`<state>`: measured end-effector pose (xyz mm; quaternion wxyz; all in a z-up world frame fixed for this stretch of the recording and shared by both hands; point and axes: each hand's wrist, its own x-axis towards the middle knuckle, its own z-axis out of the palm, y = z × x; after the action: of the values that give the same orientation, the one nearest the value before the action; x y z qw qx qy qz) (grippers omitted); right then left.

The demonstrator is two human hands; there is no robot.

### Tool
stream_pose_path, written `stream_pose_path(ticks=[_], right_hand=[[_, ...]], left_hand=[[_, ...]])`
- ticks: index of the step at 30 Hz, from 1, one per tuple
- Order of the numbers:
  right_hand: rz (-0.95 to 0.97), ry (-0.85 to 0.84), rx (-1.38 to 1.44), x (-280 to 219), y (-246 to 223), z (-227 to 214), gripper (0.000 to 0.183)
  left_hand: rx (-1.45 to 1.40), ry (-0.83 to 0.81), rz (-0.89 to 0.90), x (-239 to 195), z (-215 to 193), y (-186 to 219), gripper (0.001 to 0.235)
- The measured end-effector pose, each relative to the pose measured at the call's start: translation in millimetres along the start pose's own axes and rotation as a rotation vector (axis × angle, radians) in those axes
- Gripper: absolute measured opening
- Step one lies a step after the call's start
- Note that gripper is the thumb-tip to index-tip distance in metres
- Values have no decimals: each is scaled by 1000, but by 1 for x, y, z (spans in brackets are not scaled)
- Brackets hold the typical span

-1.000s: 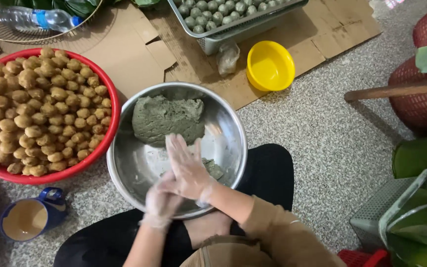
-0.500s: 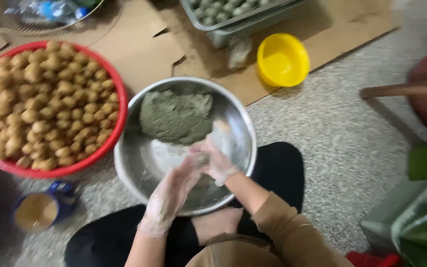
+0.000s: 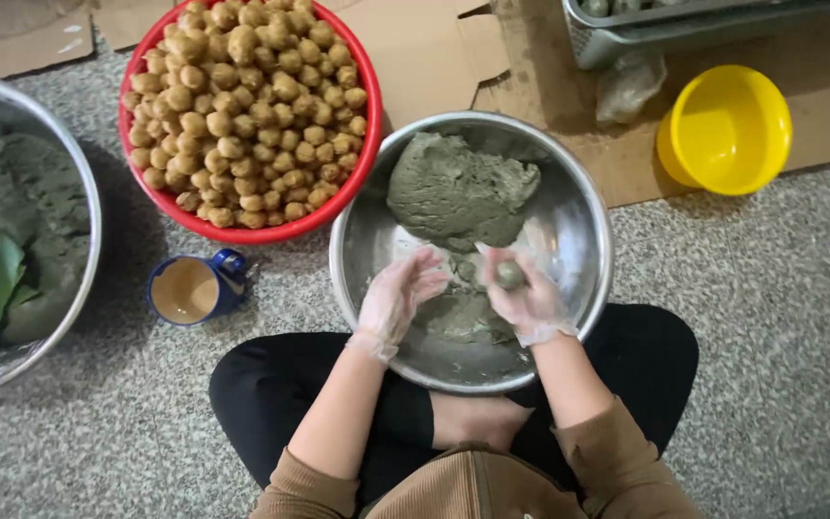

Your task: Preparing stuffed dough balls by placing a filling inside green dough and rolling it into a sphere

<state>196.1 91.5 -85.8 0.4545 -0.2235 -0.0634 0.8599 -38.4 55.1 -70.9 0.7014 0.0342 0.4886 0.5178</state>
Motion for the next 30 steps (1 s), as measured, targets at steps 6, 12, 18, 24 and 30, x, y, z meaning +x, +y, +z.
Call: stream_pose_path(ticks=[6, 12, 18, 24, 30], right_hand=[[-28, -148, -129, 5, -6, -21, 74], [-140, 435, -100, 3, -14, 5, 32], [-236, 714, 293, 50, -91, 66, 36], [-468, 437, -525, 136, -200, 110, 35], [-597, 461, -516, 220, -282, 164, 28]], left_hand=[[65, -19, 58, 17, -12, -22, 36], [308, 49, 37, 24, -14, -33, 40], [386, 79, -10, 49, -26, -33, 41], [346, 102, -47, 69, -37, -37, 44], [122, 17, -135, 71, -33, -23, 37]])
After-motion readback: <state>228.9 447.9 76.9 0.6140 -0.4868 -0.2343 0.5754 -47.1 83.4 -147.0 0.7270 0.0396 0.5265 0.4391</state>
